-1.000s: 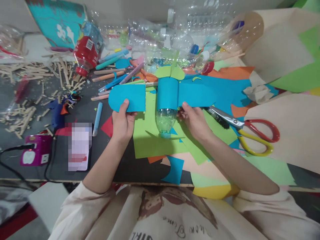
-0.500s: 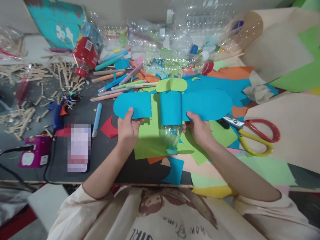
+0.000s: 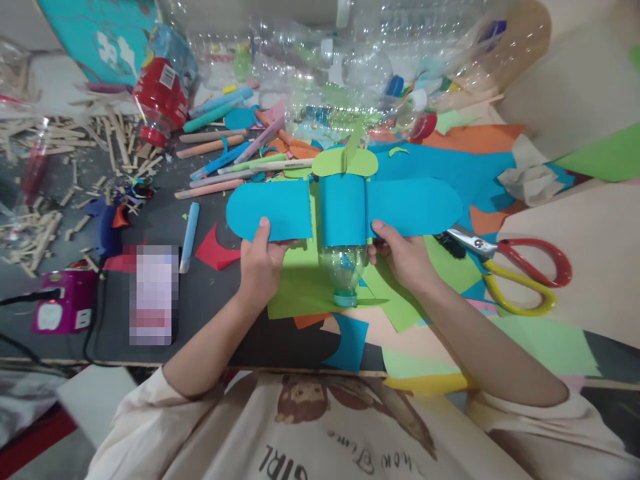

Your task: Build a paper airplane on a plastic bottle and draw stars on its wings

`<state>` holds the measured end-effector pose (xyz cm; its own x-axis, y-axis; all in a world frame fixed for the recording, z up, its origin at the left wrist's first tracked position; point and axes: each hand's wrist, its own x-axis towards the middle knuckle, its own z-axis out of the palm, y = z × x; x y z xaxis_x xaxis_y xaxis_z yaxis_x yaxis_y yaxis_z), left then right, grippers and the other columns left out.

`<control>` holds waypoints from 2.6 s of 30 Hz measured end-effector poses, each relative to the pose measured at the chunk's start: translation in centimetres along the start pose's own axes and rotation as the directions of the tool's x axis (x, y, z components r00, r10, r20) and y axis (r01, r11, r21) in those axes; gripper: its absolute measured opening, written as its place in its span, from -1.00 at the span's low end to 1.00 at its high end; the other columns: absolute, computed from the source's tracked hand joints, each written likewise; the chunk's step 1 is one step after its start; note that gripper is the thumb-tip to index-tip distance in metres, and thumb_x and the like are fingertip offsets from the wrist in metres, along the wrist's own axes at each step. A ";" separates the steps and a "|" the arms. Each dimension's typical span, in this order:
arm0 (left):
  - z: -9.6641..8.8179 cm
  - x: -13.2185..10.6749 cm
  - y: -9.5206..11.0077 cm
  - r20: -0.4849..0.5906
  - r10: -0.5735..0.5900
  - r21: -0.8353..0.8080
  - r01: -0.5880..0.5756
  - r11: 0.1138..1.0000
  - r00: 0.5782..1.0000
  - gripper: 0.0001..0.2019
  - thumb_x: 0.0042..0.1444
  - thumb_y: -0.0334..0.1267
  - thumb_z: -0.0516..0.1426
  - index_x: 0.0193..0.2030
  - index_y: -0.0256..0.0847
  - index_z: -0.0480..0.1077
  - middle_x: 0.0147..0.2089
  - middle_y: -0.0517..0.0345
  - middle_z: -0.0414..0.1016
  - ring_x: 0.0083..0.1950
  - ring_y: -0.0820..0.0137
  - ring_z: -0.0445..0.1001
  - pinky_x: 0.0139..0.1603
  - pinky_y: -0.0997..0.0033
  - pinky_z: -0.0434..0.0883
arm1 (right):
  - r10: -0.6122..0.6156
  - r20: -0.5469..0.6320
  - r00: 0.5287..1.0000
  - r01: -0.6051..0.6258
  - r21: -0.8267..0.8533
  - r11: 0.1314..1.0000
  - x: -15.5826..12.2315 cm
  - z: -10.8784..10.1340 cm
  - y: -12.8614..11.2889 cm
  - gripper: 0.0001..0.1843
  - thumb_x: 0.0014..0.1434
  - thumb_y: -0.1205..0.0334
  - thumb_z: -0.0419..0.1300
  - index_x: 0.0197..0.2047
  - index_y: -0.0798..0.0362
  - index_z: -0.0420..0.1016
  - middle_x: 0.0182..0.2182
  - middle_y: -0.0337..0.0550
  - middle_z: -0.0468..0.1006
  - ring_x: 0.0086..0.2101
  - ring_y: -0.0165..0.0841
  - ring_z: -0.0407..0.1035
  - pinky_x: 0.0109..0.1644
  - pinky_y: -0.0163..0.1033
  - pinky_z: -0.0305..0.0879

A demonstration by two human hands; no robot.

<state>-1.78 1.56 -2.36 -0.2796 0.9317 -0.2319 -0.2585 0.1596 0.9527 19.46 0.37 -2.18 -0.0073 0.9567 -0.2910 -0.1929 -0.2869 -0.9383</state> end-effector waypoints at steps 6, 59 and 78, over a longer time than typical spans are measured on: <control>-2.7 0.6 -0.6 0.004 0.133 0.458 -0.120 0.881 0.991 -0.61 -0.19 -0.22 0.44 -0.24 -0.20 0.42 -0.35 0.08 0.40 -0.12 0.15 0.50 -0.20 0.28 0.55 | 0.023 -0.036 0.999 -0.020 0.078 0.997 0.3 0.3 0.1 -0.54 -0.10 -0.21 0.44 -0.52 -0.01 0.45 -0.69 -0.35 0.42 -0.65 -0.43 0.34 -0.56 -0.28 0.38; 1.1 -0.6 0.6 -0.016 -0.148 0.015 0.149 0.989 0.989 -0.75 0.00 -0.25 0.34 -0.40 -0.13 0.30 -0.50 0.21 0.34 -0.42 0.36 0.40 -0.39 0.40 0.43 | 0.027 -0.010 1.000 -0.027 0.031 0.999 0.0 0.3 0.2 -0.59 0.00 -0.18 0.38 -0.46 -0.01 0.45 -0.66 -0.32 0.45 -0.63 -0.38 0.37 -0.48 -0.21 0.44; 1.1 -0.6 1.0 0.034 -0.150 0.037 0.149 0.988 0.988 -0.71 -0.08 -0.33 0.37 -0.42 -0.14 0.29 -0.38 0.13 0.46 -0.23 0.29 0.49 -0.26 0.41 0.50 | 0.027 -0.020 0.999 -0.026 0.025 0.999 0.2 0.2 0.7 -0.53 -0.01 -0.23 0.37 -0.55 0.00 0.46 -0.68 -0.28 0.47 -0.62 -0.37 0.38 -0.45 -0.21 0.45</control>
<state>-0.90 1.54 -1.02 -0.2059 0.9078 -0.3653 -0.2624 0.3084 0.9143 19.11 0.34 -2.84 0.0068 0.9475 -0.3197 -0.2167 -0.3107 -0.9255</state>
